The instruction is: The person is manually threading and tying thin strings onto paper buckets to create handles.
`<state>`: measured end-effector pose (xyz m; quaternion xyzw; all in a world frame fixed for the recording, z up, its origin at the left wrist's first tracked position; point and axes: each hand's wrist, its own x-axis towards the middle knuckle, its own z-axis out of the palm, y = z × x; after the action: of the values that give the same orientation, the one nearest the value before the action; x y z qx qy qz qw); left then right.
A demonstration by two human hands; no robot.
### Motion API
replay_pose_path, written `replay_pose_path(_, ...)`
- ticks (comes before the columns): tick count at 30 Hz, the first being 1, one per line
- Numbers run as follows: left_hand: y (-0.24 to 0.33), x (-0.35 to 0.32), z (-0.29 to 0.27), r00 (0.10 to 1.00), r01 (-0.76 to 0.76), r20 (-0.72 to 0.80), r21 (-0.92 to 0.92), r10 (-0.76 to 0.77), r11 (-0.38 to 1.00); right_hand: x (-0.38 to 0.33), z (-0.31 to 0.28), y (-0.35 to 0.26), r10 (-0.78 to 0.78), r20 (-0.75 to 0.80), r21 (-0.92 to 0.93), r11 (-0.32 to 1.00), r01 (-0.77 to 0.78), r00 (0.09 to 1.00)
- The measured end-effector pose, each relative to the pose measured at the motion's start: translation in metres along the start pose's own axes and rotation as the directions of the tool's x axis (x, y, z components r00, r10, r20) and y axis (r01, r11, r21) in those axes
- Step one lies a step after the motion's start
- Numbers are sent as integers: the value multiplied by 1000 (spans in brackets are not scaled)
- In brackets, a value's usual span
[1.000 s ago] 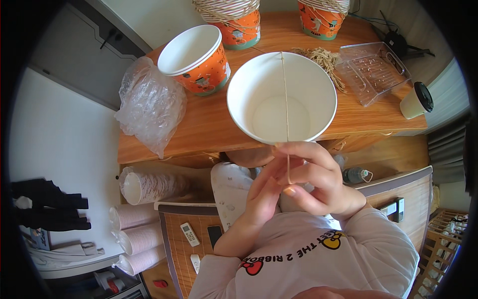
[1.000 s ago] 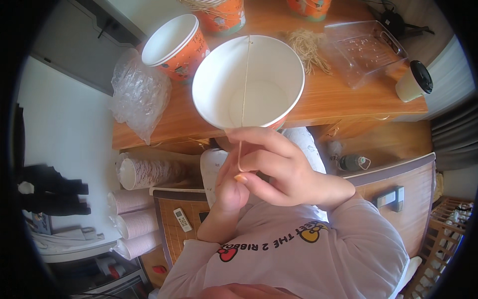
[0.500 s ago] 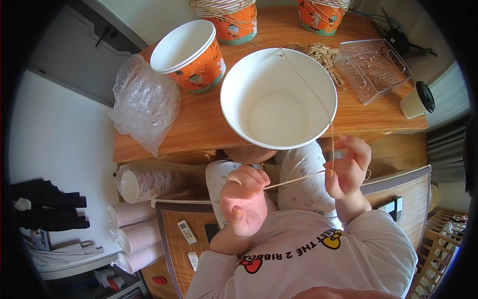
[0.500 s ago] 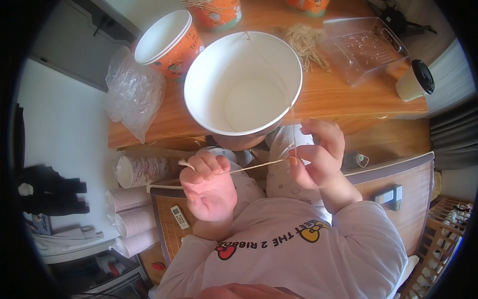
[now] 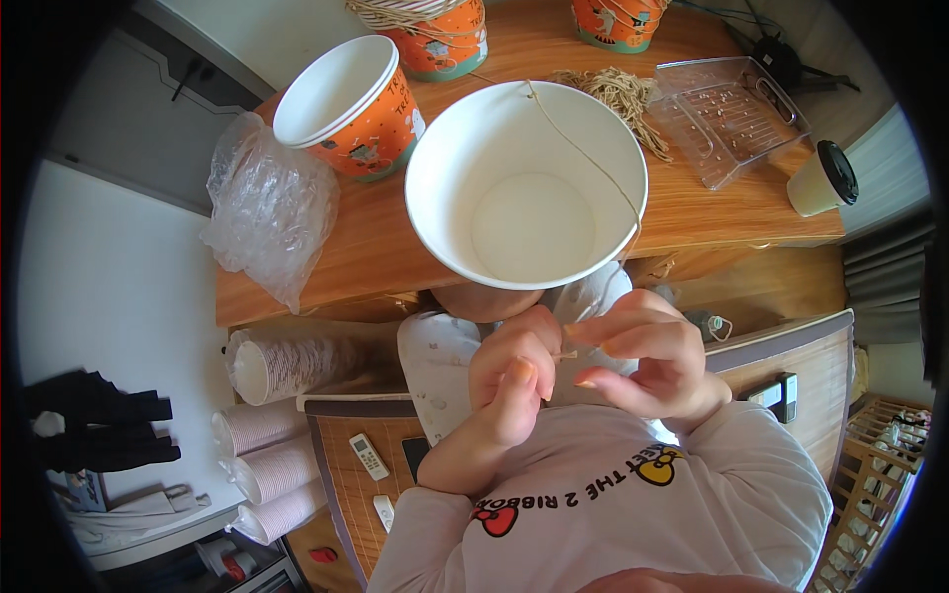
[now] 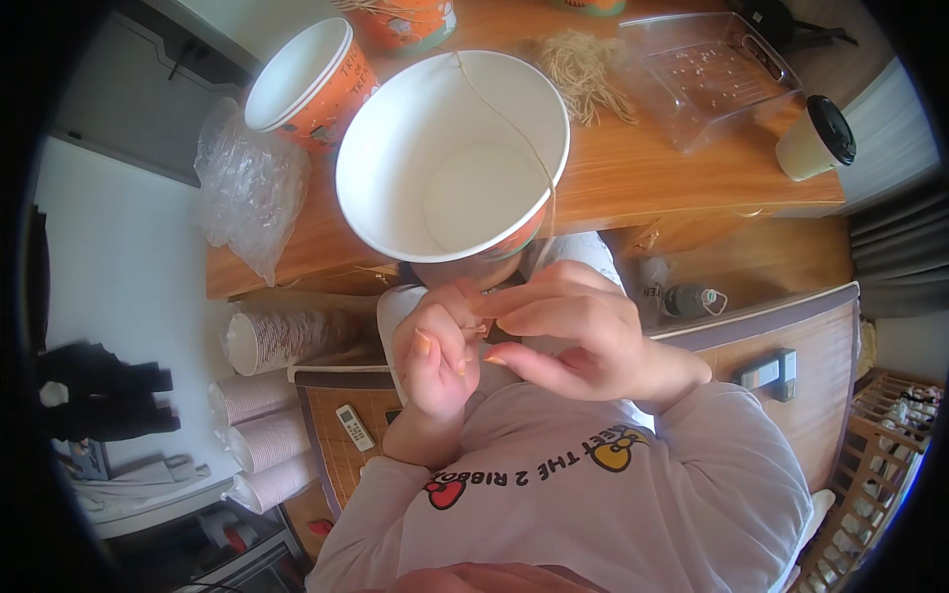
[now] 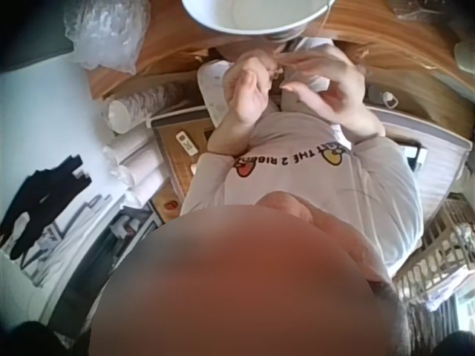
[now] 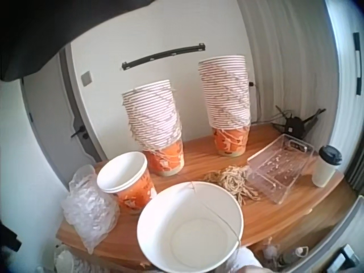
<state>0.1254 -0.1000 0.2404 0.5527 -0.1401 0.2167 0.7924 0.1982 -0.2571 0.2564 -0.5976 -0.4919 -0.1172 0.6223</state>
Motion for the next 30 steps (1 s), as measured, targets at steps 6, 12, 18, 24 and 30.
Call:
replay_pose_path(6, 3, -3, -2, 1000, 27, 3, 50, -27, 998, 1, 11, 6, 23, -51, 74, 997, -20, 998)
replay_pose_path(12, 1, -7, -4, 999, 32, 4, 0, -32, 999, 5, 11, 4, 10, -8, 26, 1000, -10, 1000)
replay_pose_path(18, 15, -9, 3, 977, 85, -212, 248, -32, 965, 6, 10, 3, -84, -18, -126, 989, 81, 996)
replay_pose_path(24, 22, -4, -14, 992, -77, 124, 627, -3, 775, 12, 9, 1, -105, 16, -207, 973, 106, 994)
replay_pose_path(30, 24, 1, -15, 979, -196, 179, 707, 96, 679, 18, 4, 3, -270, 122, -390, 872, 296, 955)
